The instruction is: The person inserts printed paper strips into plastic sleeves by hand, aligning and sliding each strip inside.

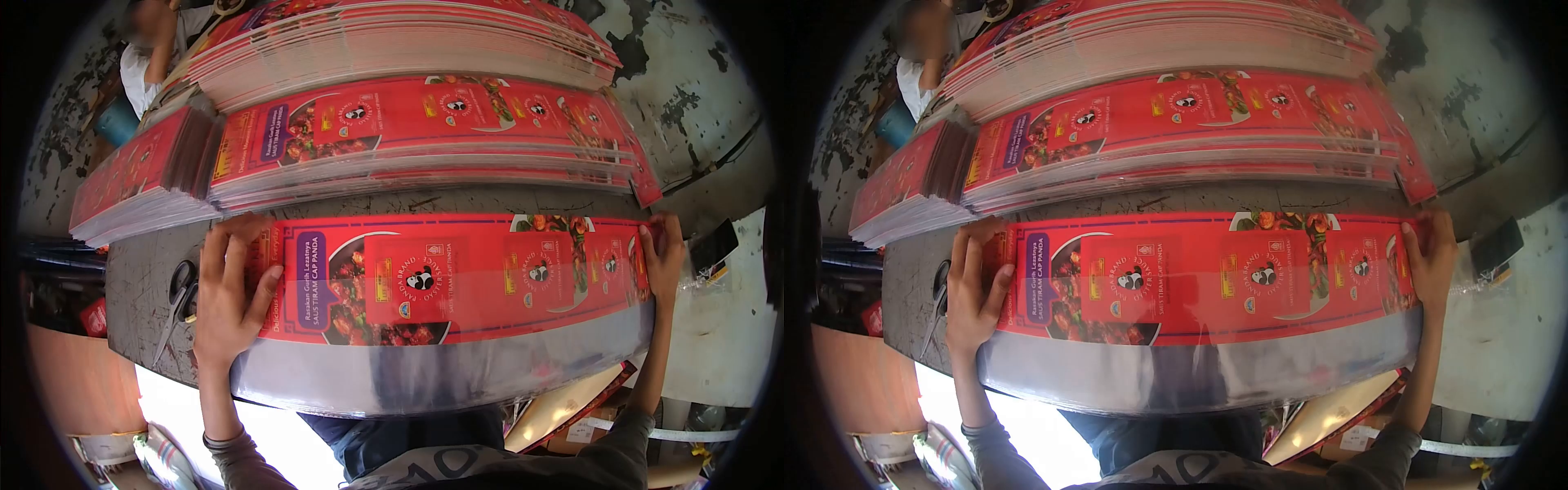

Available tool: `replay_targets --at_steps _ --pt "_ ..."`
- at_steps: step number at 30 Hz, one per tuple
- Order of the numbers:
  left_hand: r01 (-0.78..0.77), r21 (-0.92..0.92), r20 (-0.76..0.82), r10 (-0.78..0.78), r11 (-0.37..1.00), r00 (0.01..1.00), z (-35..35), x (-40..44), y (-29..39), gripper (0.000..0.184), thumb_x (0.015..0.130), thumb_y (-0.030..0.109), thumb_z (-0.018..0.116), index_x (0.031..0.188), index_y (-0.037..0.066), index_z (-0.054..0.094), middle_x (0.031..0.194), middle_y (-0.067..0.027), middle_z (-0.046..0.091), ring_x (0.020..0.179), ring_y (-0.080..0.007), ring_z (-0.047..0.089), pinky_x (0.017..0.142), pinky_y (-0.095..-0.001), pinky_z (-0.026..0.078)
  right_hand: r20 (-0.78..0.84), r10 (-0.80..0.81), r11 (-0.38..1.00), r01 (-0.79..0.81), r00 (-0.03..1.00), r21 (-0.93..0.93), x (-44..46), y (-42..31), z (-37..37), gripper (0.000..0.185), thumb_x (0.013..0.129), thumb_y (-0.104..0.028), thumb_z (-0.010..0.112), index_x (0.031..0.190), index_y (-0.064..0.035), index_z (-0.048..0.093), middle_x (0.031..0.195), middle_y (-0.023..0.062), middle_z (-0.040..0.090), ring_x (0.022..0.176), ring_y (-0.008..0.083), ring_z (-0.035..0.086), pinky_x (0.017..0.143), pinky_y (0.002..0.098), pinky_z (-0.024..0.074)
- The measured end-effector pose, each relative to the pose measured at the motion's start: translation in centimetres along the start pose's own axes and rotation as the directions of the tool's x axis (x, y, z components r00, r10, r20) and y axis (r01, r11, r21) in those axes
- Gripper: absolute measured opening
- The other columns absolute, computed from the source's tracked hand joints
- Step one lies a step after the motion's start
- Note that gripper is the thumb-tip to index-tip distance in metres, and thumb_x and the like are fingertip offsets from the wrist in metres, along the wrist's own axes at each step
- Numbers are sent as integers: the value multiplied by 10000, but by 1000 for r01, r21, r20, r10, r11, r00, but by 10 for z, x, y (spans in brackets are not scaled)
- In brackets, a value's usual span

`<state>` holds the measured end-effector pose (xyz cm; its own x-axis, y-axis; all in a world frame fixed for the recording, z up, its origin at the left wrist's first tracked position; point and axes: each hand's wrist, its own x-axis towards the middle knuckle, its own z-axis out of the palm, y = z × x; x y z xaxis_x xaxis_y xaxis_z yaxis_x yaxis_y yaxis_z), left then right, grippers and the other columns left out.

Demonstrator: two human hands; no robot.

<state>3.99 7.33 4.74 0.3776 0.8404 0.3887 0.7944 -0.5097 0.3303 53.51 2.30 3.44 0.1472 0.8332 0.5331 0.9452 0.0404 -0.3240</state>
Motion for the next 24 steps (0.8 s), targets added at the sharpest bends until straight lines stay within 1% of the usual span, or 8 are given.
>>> replay_targets --at_steps 4,6,10,14,16,20,23,24 --pt "-2 2 -40 2 1000 999 1 -2 -1 348 748 65 577 1083 4 504 998 -162 488 914 -324 489 794 -383 400 -10 14 999 -15 1000 -44 -2 2 -1 168 793 -103 607 871 3 503 778 92 490 684 169 476 616 271 390" --pt "8 11 -58 -7 1000 998 1 -3 0 328 745 59 575 1062 3 514 973 -155 491 893 -317 490 780 -379 402 -14 84 996 -84 996 -12 -2 -1 -1 169 793 -105 611 820 8 488 735 96 471 666 191 459 612 280 379" --pt "53 19 -65 -51 998 997 0 -6 0 278 737 42 573 1011 5 542 918 -136 497 856 -299 490 751 -362 410 -26 40 997 -42 999 -62 -1 1 0 178 797 -107 607 781 10 474 710 99 452 646 205 440 604 291 368" --pt "92 24 -62 -91 995 994 1 -7 -1 266 729 68 593 988 16 555 920 -135 502 858 -296 485 773 -378 397 -12 31 995 -32 999 -90 -2 4 -1 177 797 -102 603 767 12 470 698 99 440 630 202 425 592 295 357" --pt "-56 182 -59 68 982 996 -1 -5 -3 281 714 112 621 977 30 564 946 -129 507 868 -297 483 804 -404 372 -8 23 996 -23 1000 -90 -3 1 -2 172 797 -101 601 771 11 474 700 99 441 630 198 425 591 293 355" --pt "-4 136 -108 19 991 994 -2 -4 6 295 702 148 641 971 49 572 945 -116 519 881 -296 480 826 -427 349 -21 0 999 -1 1000 -51 -5 -2 -3 152 804 -103 590 796 9 488 711 93 462 629 188 441 592 286 365" --pt "-31 129 -98 44 991 994 -1 -4 4 289 698 157 649 965 70 583 915 -95 528 870 -272 491 819 -405 349 -31 -1 1000 0 1000 -23 -6 0 -3 150 807 -107 587 813 6 488 712 88 469 623 179 444 591 281 369" --pt "-66 128 -75 76 990 994 -2 -4 3 284 697 160 653 961 78 589 897 -86 528 852 -256 496 809 -393 346 -28 10 1000 -11 1000 -6 -6 0 -3 153 807 -110 587 820 4 486 709 86 469 620 175 444 589 279 371"
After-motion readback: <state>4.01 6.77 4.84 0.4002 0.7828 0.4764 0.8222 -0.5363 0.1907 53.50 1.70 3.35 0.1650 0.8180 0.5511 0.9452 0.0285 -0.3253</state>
